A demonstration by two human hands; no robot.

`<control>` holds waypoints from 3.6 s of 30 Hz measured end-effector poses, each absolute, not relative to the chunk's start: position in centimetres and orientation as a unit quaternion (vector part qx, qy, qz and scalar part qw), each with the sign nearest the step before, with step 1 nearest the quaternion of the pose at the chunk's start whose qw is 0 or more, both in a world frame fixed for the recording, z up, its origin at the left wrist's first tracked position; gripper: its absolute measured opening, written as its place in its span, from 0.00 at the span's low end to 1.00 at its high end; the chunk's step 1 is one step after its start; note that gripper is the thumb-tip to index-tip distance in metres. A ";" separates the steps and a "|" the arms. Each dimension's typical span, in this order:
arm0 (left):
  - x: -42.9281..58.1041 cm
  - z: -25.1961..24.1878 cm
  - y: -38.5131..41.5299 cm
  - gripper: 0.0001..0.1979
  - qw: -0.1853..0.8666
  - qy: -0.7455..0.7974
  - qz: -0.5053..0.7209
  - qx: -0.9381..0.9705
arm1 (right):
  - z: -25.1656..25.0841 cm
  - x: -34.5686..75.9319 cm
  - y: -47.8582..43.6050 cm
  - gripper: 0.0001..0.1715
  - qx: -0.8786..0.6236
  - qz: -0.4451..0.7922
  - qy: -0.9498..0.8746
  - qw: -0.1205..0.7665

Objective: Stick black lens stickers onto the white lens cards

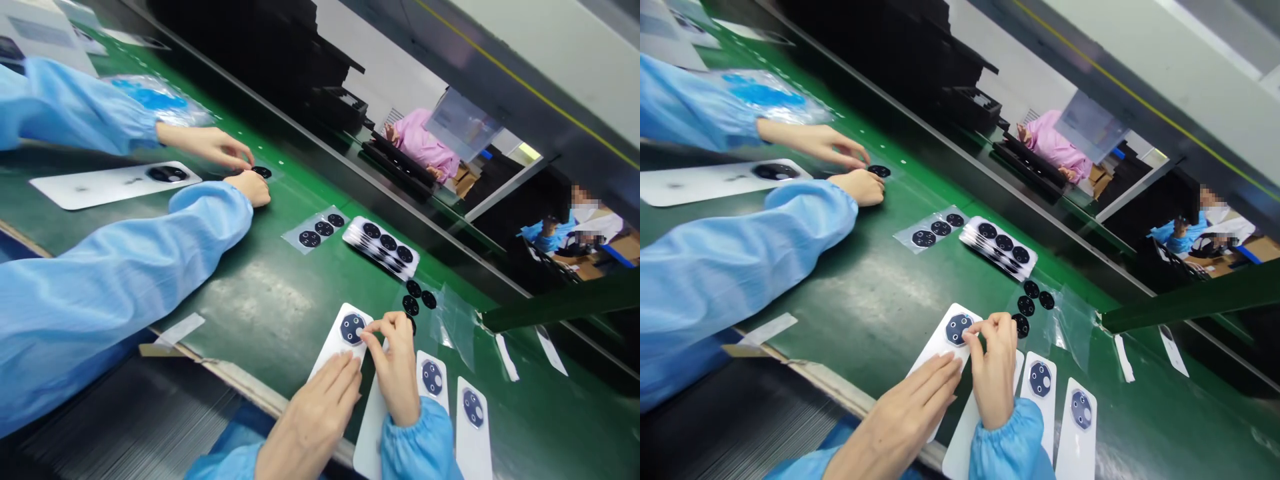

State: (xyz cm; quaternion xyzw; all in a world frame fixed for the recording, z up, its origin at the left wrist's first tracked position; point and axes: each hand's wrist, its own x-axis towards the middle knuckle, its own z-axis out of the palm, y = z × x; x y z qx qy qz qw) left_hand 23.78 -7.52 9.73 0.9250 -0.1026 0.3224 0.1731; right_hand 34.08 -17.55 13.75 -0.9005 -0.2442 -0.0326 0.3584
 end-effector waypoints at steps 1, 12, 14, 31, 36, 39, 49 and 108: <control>23.7 9.4 -7.2 0.17 0.152 -0.097 0.318 0.931 | 13.4 34.0 -17.2 0.07 -0.903 -0.037 -0.258 0.340; 23.9 9.9 -7.5 0.22 0.116 -0.085 0.289 0.946 | 11.4 35.2 -16.5 0.09 -0.906 -0.017 -0.286 0.310; 23.9 10.1 -7.4 0.22 0.113 -0.089 0.282 0.949 | 11.6 35.7 -16.6 0.07 -0.907 -0.031 -0.260 0.330; 24.0 10.0 -7.5 0.19 0.105 -0.076 0.275 0.953 | 12.7 33.9 -16.8 0.10 -0.907 -0.005 -0.294 0.301; 23.8 9.9 -7.3 0.20 0.102 -0.084 0.271 0.954 | 11.8 34.7 -16.3 0.09 -0.905 -0.018 -0.296 0.304; 23.9 9.9 -7.3 0.19 0.102 -0.093 0.259 0.956 | 11.9 35.0 -16.0 0.08 -0.903 -0.017 -0.273 0.330; 24.4 10.9 -6.4 0.27 0.087 -0.144 0.245 0.955 | 11.7 36.0 -14.6 0.09 -0.911 -0.040 -0.270 0.310; 30.5 13.4 -1.9 0.13 0.178 -0.226 0.082 0.954 | 12.1 30.3 -19.9 0.29 -0.879 -0.131 -0.423 0.177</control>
